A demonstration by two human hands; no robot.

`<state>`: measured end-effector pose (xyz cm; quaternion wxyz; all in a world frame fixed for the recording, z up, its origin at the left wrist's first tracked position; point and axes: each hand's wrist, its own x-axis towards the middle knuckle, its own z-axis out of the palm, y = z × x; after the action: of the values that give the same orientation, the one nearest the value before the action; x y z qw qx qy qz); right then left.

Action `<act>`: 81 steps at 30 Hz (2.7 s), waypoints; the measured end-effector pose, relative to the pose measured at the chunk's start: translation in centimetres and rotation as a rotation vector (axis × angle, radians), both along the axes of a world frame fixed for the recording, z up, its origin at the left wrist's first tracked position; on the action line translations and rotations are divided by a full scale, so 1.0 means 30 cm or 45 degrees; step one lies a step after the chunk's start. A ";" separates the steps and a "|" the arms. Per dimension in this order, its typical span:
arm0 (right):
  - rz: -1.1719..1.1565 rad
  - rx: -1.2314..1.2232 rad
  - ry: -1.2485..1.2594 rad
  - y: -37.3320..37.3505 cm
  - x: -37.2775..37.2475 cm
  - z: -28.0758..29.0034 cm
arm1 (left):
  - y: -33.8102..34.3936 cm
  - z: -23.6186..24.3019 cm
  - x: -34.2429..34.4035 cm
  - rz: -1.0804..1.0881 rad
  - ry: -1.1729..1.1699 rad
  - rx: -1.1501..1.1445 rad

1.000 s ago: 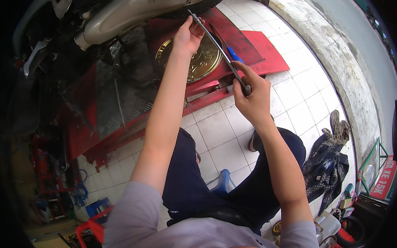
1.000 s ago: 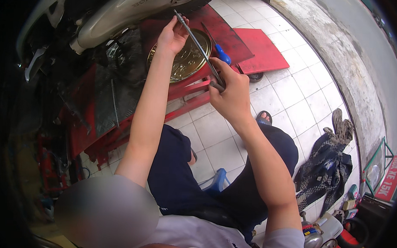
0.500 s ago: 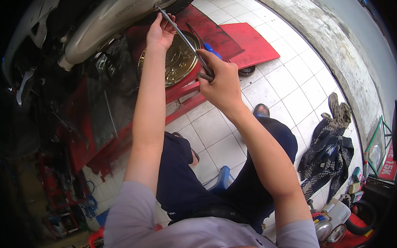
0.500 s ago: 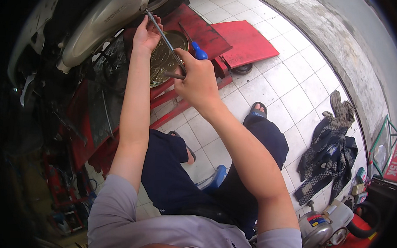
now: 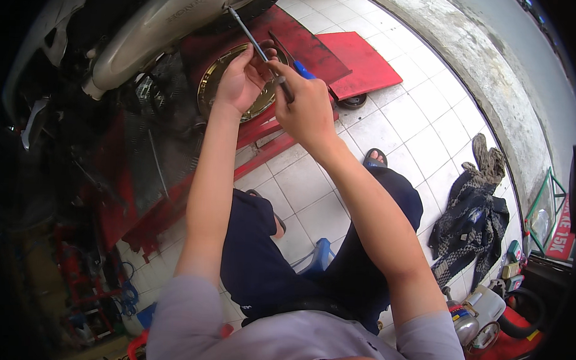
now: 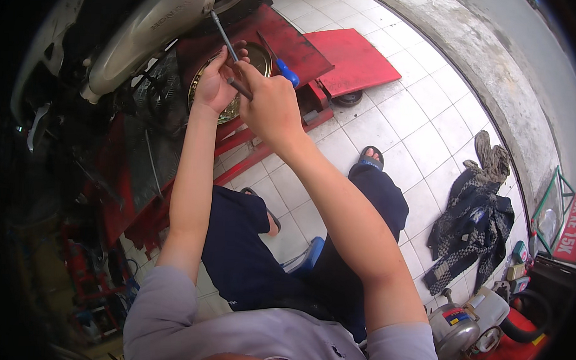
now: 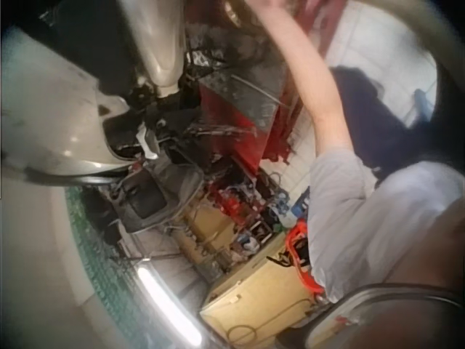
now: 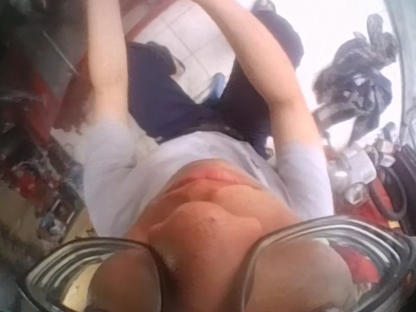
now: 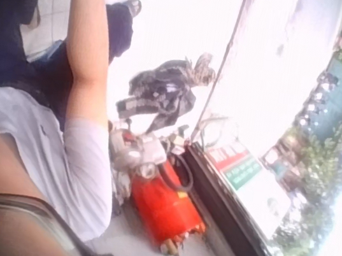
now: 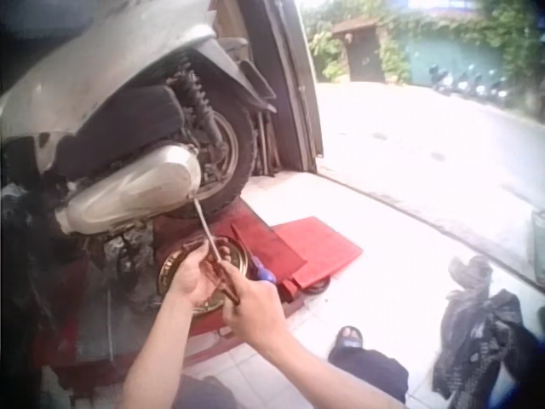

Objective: The person uses a T-handle wrench to loosen and remove a bolt from the motorcycle engine. They then use a long metal rod to manipulate a component inside the engine casing, followed by re-inserting and tightening the bolt with the wrench.

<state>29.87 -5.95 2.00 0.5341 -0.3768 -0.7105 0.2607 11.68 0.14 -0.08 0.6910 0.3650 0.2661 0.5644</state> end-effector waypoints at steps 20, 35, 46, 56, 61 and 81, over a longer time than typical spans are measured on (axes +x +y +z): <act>0.192 -0.139 0.337 -0.058 0.243 0.101 | -0.110 -0.032 0.113 -0.194 -0.462 0.083; 0.349 -0.020 -0.419 -0.158 0.102 0.036 | -0.082 -0.012 0.148 -0.244 -0.502 0.086; 0.176 -0.268 -0.658 -0.165 0.145 0.083 | -0.071 -0.002 0.109 -0.150 -0.522 0.103; -0.124 -0.307 -0.737 -0.185 0.156 0.159 | -0.070 -0.013 0.112 -0.005 -0.389 0.012; 0.330 -0.280 -0.968 -0.210 0.126 0.115 | -0.067 -0.011 0.109 -0.025 -0.491 0.018; 0.008 -0.260 -0.733 -0.224 0.128 0.169 | -0.052 -0.004 0.110 0.042 -0.433 0.031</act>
<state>33.70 -12.68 7.08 0.2695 -0.4848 -0.8038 0.2149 15.00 -1.42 -0.19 0.7123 0.2682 0.1445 0.6323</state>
